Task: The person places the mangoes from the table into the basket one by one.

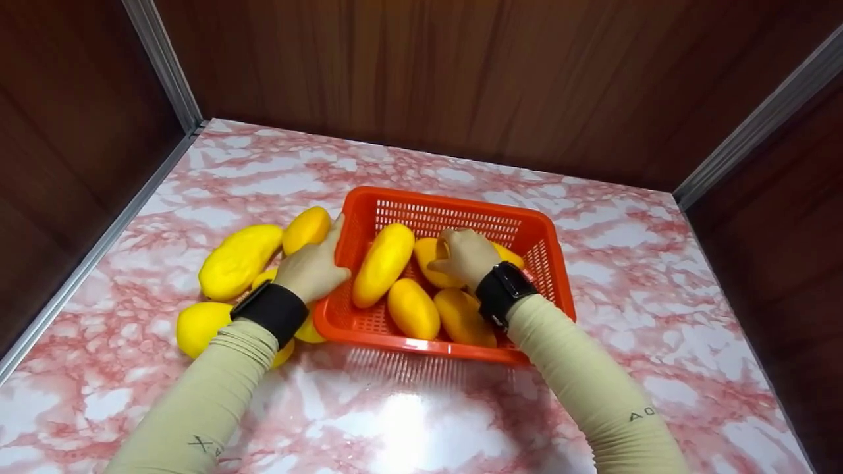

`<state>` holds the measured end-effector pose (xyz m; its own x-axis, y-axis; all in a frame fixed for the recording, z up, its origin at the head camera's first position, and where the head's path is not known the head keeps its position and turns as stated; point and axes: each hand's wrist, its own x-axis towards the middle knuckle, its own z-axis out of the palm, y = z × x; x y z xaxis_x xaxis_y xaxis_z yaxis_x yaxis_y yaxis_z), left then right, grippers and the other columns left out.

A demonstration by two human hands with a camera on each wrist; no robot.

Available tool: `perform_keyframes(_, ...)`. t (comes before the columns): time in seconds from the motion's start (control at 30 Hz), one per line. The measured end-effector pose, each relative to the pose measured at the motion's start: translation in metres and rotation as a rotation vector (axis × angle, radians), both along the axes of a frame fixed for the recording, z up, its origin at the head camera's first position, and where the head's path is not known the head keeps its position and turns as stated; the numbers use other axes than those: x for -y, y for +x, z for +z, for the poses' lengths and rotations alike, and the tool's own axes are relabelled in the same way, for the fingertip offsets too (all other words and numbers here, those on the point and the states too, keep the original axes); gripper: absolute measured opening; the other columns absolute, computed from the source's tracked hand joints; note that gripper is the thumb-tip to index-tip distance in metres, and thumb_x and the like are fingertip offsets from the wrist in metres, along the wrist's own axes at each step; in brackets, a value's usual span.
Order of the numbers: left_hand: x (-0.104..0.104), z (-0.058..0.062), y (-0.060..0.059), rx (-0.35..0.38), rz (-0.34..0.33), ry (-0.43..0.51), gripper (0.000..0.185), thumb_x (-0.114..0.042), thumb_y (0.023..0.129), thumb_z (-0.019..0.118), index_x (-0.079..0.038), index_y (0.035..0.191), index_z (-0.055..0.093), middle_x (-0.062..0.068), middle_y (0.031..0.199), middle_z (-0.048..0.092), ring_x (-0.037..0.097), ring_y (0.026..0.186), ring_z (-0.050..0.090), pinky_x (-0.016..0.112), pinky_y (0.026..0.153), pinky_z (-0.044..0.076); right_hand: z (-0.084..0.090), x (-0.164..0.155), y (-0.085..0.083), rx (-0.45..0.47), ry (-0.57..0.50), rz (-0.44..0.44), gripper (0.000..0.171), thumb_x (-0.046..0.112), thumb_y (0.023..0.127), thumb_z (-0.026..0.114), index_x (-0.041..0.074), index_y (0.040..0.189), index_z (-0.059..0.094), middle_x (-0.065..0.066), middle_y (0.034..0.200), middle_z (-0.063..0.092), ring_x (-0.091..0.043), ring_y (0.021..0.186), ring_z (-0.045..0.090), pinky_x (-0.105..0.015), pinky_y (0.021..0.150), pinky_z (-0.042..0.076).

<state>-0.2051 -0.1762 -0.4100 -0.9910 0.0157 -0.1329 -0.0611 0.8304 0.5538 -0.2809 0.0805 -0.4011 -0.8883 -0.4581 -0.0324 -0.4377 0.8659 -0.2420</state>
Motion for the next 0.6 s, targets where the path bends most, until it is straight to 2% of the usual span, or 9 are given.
perform_keyframes(0.23, -0.001, 0.000, 0.001, -0.006, -0.003, 0.014, 0.096, -0.023, 0.083, 0.059, -0.030, 0.161, 0.002, 0.020, 0.123, 0.066, 0.033, 0.094, 0.067, 0.046, 0.082, 0.051, 0.009, -0.002, 0.000, 0.056, -0.024, -0.026, 0.036, 0.032, 0.086, 0.074, 0.005, 0.108, 0.067, -0.013, 0.095, 0.066, -0.028, 0.087, 0.059, -0.039, 0.083, 0.050)
perform_keyframes(0.47, 0.000, 0.001, 0.002, -0.008, -0.005, -0.016, 0.096, -0.023, 0.083, 0.059, -0.026, 0.161, 0.003, 0.020, 0.108, 0.070, 0.033, 0.088, 0.067, 0.046, 0.077, 0.051, 0.023, -0.011, -0.003, 0.086, -0.107, -0.069, 0.052, 0.032, 0.088, 0.073, 0.002, 0.130, 0.062, -0.017, 0.120, 0.067, -0.031, 0.105, 0.061, -0.045, 0.096, 0.049)
perform_keyframes(0.6, 0.000, 0.001, 0.001, -0.016, -0.019, -0.012, 0.096, -0.023, 0.083, 0.059, -0.026, 0.161, 0.003, 0.019, 0.111, 0.070, 0.032, 0.089, 0.067, 0.046, 0.078, 0.051, 0.035, -0.024, -0.006, 0.082, -0.158, -0.104, 0.054, 0.033, 0.088, 0.073, 0.003, 0.131, 0.062, -0.017, 0.114, 0.068, -0.031, 0.099, 0.061, -0.045, 0.090, 0.050)
